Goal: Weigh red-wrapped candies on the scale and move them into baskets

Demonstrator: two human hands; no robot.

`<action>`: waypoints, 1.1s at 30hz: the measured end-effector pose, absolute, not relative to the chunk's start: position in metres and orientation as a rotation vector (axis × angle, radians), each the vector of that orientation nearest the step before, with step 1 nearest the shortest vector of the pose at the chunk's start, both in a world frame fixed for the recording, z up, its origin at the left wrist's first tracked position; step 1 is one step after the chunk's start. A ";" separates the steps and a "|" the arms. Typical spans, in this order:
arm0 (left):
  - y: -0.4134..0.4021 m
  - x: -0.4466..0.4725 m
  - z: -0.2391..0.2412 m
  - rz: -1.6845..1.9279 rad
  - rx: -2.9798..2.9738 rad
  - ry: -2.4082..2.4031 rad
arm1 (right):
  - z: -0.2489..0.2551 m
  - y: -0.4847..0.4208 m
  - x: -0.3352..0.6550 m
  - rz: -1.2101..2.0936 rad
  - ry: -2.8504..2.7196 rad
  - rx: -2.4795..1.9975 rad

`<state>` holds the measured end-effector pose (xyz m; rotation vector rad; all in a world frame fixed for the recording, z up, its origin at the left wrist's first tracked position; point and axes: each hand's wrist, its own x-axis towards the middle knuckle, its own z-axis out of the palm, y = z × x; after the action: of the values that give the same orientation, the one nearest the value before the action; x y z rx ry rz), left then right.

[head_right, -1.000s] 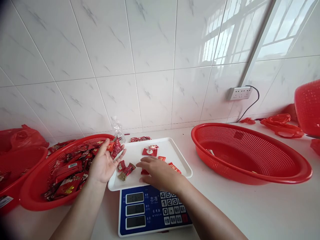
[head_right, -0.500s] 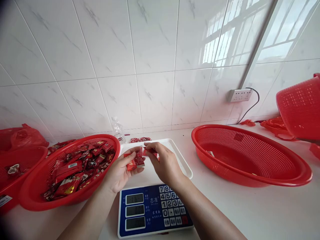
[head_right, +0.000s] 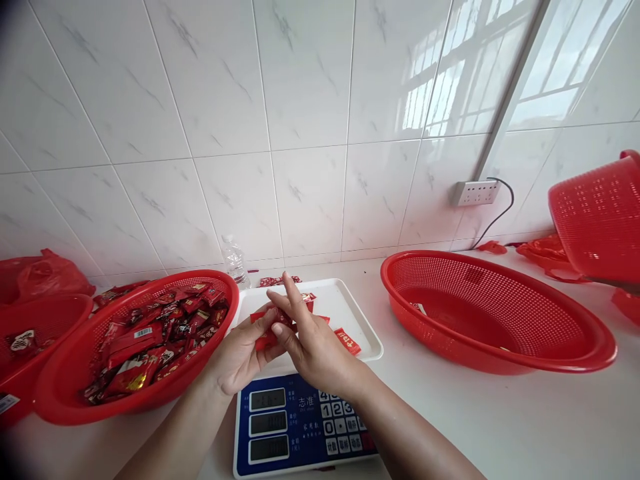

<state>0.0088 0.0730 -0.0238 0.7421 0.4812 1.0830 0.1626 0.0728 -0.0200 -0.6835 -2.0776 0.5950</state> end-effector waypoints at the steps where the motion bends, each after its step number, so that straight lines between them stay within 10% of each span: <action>1: 0.072 0.009 -0.023 1.088 0.730 0.490 | -0.020 0.074 0.164 0.600 -2.078 -0.683; 14: 0.077 -0.012 -0.001 1.440 0.530 0.729 | -0.015 0.106 0.203 0.263 -2.483 -1.620; 33: 0.067 0.003 -0.015 1.108 1.080 0.779 | -0.018 0.093 0.177 0.754 -1.745 -0.738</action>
<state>0.0033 0.0672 -0.0151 1.0801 0.7791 1.1076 0.1770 0.0934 -0.0181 -0.7385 -1.7454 0.7541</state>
